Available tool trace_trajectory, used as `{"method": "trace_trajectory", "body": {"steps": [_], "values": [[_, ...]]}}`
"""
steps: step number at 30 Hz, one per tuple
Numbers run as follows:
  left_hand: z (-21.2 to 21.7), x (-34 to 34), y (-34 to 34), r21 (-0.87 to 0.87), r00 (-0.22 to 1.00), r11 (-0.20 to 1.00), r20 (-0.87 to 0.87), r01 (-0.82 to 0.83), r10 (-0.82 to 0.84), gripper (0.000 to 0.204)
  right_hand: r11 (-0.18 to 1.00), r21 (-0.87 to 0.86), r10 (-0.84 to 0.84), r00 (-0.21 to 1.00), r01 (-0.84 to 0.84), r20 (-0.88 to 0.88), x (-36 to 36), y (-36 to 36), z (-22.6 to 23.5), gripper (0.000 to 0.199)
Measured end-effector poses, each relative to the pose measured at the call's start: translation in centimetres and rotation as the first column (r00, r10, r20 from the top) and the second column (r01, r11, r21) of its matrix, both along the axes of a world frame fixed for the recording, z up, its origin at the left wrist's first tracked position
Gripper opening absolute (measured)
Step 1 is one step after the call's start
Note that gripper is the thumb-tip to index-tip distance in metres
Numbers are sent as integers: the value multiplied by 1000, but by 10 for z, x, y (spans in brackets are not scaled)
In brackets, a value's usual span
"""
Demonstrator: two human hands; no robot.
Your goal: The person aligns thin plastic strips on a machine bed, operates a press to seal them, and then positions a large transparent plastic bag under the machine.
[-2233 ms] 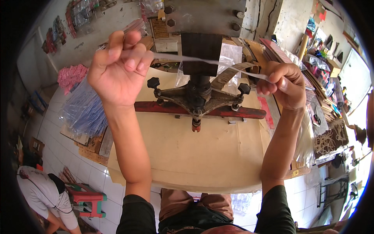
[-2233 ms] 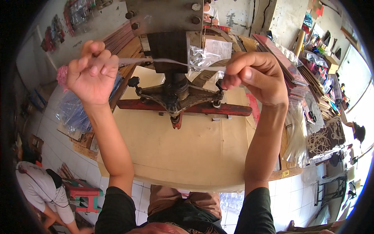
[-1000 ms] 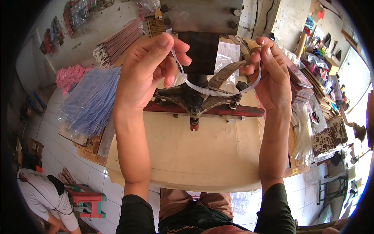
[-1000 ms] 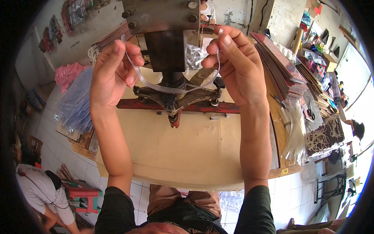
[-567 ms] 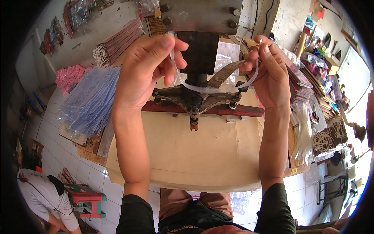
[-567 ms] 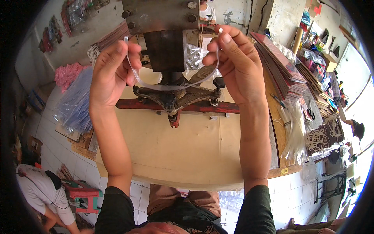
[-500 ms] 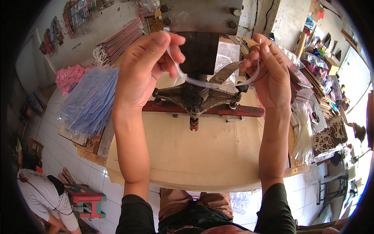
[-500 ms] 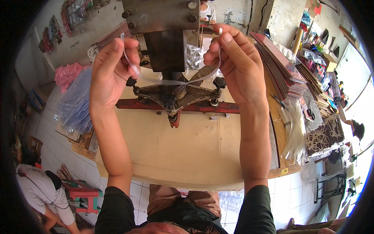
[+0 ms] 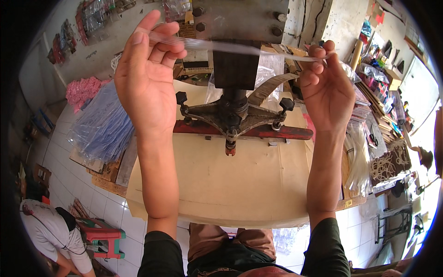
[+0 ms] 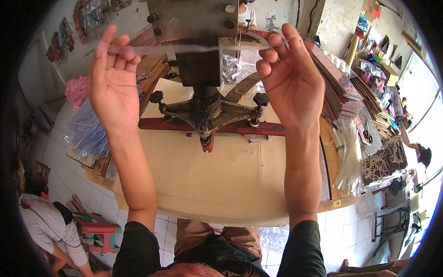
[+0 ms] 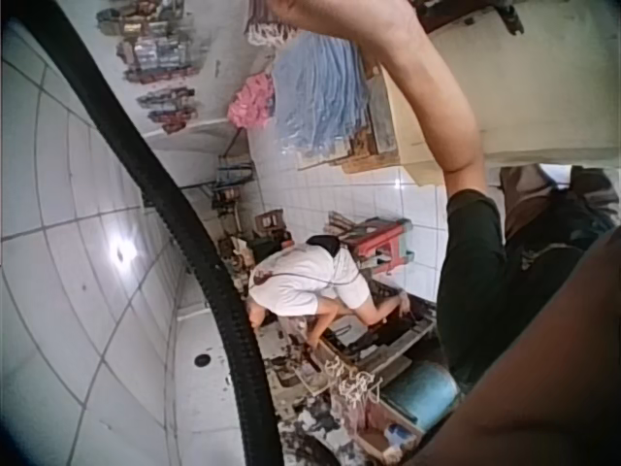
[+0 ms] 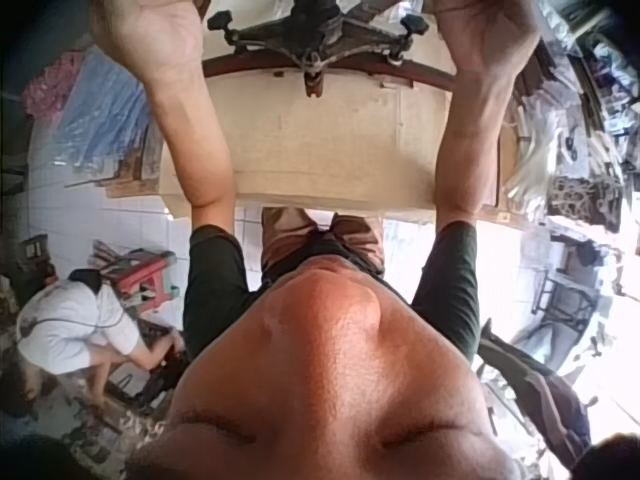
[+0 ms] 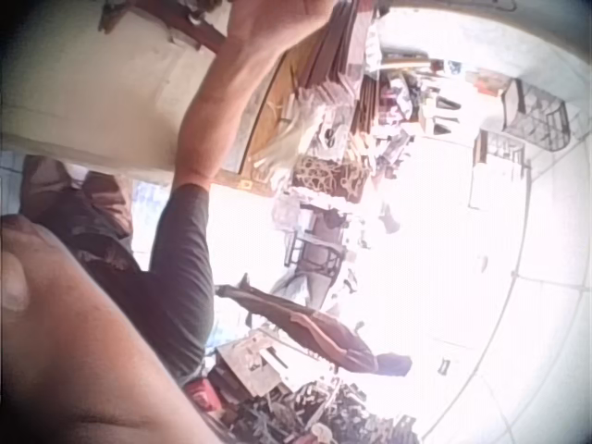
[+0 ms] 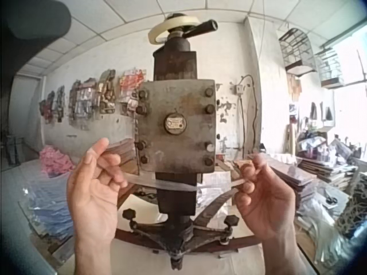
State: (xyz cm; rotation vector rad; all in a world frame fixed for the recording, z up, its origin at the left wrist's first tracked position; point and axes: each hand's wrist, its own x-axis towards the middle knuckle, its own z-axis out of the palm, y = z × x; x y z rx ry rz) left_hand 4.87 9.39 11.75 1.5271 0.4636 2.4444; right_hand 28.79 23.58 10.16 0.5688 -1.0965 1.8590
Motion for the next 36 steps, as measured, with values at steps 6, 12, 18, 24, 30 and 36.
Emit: {"method": "trace_trajectory", "body": {"steps": [6,12,18,24,30,36], "values": [[0,1,-2,21,941,946,100,322,-323,35,976,54,215,957,-209,-196,-1,4,-2,34],[-3,-1,1,17,768,774,113,633,-631,25,947,242,254,955,-214,-153,-2,19,-6,39],[-3,-11,0,-23,822,824,75,567,-564,22,661,696,-571,791,282,222,30,2,7,32],[-3,-7,1,0,931,932,-21,363,-363,25,-259,872,-917,177,416,-357,20,-20,18,20],[-2,0,4,64,959,957,-37,283,-281,36,-103,730,-994,-52,676,-92,12,-37,15,9],[-2,6,3,125,964,957,-68,263,-257,40,366,380,-906,419,849,-63,-5,-44,12,14]]}}
